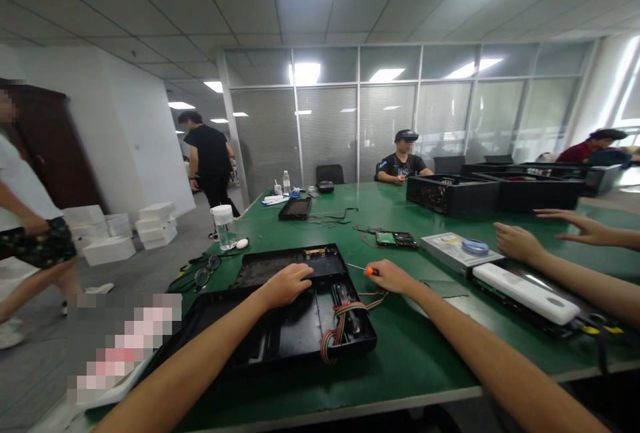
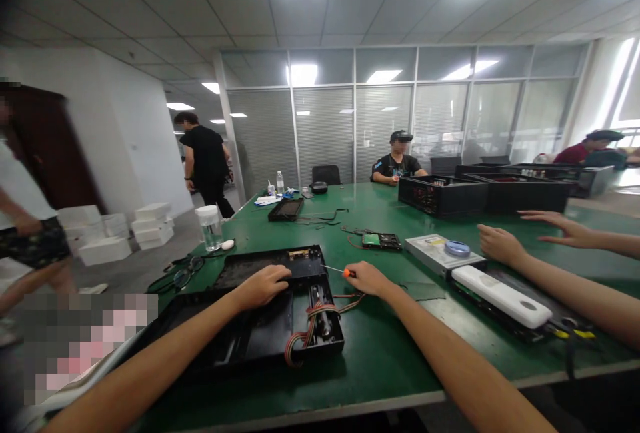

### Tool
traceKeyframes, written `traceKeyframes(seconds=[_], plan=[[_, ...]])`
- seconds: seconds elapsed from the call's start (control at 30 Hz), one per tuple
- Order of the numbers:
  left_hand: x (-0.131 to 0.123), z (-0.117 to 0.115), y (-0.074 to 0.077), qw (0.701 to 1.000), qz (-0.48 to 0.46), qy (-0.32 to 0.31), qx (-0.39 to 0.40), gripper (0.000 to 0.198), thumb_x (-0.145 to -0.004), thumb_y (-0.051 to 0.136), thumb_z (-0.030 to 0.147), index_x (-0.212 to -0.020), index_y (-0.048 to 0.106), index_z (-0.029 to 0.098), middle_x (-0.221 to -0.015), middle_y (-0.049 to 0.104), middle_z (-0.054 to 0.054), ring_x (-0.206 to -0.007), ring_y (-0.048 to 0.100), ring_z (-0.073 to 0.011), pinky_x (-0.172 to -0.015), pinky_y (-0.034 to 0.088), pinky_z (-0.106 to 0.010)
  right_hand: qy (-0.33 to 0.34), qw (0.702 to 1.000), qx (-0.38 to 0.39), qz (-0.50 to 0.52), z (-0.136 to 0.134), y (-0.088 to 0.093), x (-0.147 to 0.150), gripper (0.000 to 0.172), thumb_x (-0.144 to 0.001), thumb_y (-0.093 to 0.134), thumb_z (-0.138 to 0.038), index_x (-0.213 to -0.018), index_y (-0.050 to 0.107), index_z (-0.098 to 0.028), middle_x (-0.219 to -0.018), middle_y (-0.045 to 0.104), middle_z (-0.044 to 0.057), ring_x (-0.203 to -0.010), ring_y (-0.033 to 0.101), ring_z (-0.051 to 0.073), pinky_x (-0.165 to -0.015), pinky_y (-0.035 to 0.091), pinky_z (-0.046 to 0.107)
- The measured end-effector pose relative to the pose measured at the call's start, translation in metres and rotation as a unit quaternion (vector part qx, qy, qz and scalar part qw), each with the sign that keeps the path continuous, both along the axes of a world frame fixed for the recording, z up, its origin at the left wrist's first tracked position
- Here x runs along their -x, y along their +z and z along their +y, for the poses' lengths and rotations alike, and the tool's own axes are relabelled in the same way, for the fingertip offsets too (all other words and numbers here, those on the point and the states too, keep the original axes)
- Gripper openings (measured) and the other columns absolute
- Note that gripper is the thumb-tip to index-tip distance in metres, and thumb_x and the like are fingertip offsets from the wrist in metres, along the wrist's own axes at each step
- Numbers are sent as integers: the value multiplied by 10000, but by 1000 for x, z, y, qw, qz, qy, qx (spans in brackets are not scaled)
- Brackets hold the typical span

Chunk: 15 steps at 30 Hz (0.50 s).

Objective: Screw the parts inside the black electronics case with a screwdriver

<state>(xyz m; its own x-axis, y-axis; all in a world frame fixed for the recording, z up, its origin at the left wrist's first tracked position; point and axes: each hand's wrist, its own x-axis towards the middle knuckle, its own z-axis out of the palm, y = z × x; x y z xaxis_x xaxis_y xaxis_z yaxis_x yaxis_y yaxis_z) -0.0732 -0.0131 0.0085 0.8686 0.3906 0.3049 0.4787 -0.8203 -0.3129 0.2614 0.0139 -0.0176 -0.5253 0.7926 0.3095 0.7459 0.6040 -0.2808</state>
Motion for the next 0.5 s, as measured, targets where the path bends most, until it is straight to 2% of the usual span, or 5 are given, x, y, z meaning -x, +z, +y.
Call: traceKeyframes(seconds=[0.1,0.23,0.33,0.5], plan=[[-16,-5,13,1000,-15,19,-1,203,-863,326,121,-930,516,138,-1072,505,-110,-1004,462,-205,-879,366,-331,-17,999,-4,28,0,1,1,283,-822,418,-356,-750,615,-166,-669,620,25,-605,529,139,-591,348,225],[-47,-6,24,999,30,19,35,150,-864,360,198,-862,504,158,-827,552,-61,-756,531,-167,-711,416,-261,-42,996,-5,72,0,2,2,416,-864,327,-441,-694,592,-170,-601,607,16,-565,535,135,-604,355,233],[-68,-2,17,997,37,6,72,75,-809,462,214,-841,515,172,-760,564,-37,-708,543,-161,-659,411,-233,-50,995,-7,83,0,2,0,448,-869,305,-461,-685,589,-168,-587,601,15,-540,528,130,-597,359,230],[-72,8,-8,984,-79,33,159,184,-767,517,176,-949,540,165,-777,612,-15,-704,572,-136,-649,416,-200,-43,996,-22,79,-1,4,-3,443,-867,320,-452,-669,593,-165,-591,597,18,-564,532,138,-593,360,228]])
